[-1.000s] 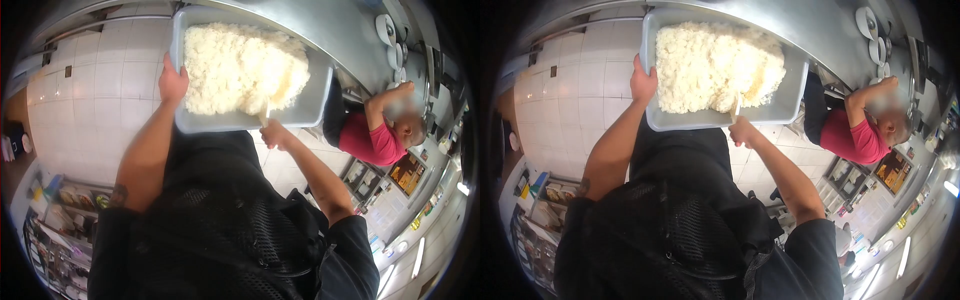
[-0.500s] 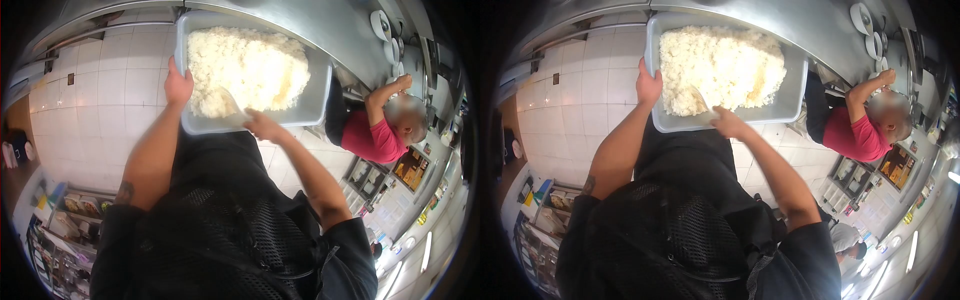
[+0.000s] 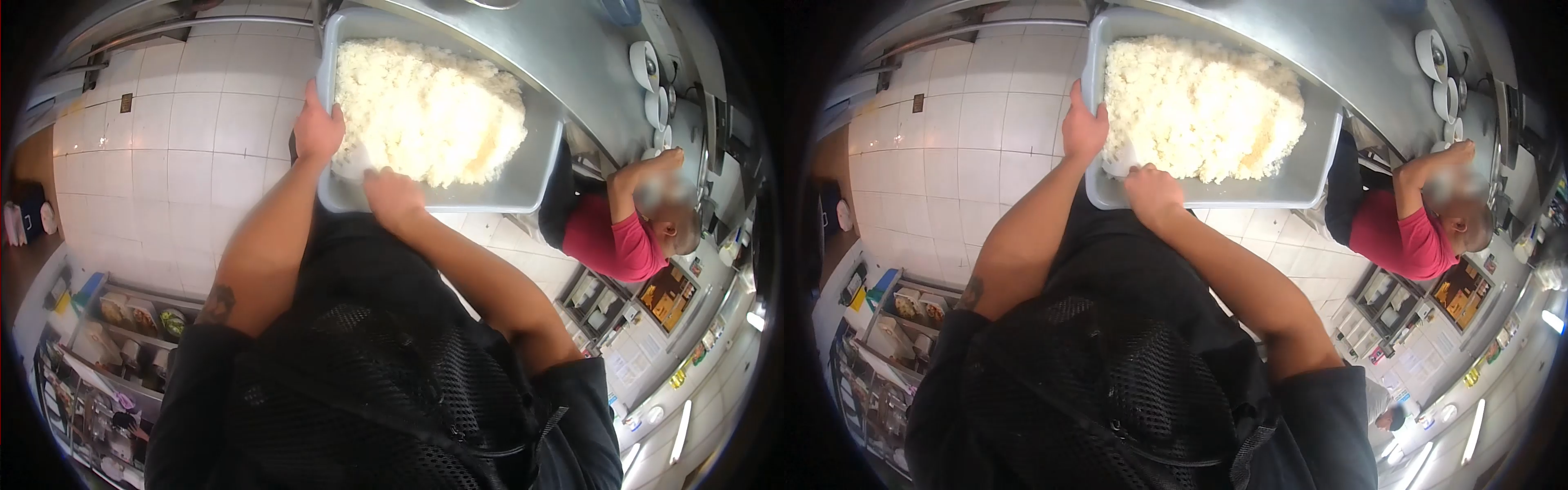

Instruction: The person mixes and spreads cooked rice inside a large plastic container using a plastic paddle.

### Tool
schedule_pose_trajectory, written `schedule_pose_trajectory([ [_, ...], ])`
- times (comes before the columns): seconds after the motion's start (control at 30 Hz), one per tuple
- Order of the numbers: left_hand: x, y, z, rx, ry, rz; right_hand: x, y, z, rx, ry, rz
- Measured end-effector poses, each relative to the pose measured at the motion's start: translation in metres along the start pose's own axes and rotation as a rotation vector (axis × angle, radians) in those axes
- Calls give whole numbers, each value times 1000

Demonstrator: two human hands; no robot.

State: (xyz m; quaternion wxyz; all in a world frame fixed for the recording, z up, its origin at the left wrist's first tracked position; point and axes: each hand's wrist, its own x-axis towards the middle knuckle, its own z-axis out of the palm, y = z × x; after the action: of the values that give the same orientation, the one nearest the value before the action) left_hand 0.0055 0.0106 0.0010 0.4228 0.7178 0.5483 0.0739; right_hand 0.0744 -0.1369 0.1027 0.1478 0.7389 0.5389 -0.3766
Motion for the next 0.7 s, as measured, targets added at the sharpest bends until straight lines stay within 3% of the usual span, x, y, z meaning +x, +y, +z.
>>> schedule_pose_trajectory([
  [0.2,0,0,-2,-27,-44,-14,31,36,13,4,-4,13],
  [0.27,-2,-1,-4,-49,-29,20,16,61,6,129,-50,-4],
  [0.4,-2,-2,-2,-72,-36,10,-63,93,-12,316,140,91],
  [0.47,-2,0,-6,-43,-71,-36,-92,106,-31,314,110,144],
  [0.6,0,-3,-5,-48,-91,-34,-95,80,-51,358,41,151],
  [0.7,0,-6,-3,-56,-84,-29,-55,37,-39,218,-50,198],
])
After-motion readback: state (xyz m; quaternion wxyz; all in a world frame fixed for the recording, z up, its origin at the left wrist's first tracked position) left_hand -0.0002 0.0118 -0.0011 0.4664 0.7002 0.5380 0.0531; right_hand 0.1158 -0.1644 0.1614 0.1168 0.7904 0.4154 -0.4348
